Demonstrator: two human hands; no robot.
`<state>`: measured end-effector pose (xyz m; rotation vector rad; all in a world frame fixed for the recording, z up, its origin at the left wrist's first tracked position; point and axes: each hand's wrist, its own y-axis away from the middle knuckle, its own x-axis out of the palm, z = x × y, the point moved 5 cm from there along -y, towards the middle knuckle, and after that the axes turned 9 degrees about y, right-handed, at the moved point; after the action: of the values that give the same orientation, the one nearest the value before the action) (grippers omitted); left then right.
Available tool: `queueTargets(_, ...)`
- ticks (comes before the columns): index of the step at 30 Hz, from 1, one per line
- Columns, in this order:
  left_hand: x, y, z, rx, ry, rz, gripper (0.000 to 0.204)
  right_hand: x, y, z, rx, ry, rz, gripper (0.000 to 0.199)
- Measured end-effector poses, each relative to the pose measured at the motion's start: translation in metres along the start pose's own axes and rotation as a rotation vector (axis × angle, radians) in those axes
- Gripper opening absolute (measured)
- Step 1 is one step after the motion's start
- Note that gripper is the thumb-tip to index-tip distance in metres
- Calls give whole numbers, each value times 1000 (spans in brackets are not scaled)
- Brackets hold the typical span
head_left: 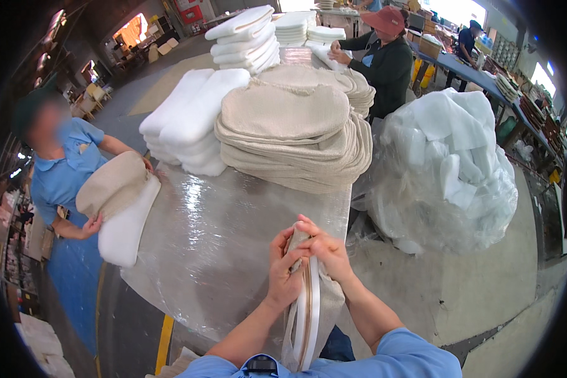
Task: The person inserts white foam inserts into beige fabric covers one at a time, aligns edges, and places the finished cushions on a stack. The person repeats this process for multiple cushions throughout the clip.
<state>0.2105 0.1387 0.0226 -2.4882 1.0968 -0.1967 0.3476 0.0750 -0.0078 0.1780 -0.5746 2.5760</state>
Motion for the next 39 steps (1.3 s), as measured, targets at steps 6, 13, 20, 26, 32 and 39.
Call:
queueTargets(6,-29,5,55,-548,905,-91,53,-44,-7,-88,398,-778,-380,45)
queueTargets(13,6,-49,99,-645,658,51,68,-56,-63,-99,584,-192,-337,37)
queueTargets(20,28,-86,114,-628,637,125,78,-42,-98,-113,421,165,-234,59)
queueTargets(26,25,-89,110,-704,417,120,76,-35,-88,-122,350,261,-245,68)
queueTargets(32,15,-108,104,-588,225,161,76,-20,-85,-108,250,516,-307,66)
queueTargets(39,-3,-55,115,-530,643,-212,66,-15,-57,-88,148,335,-231,48)
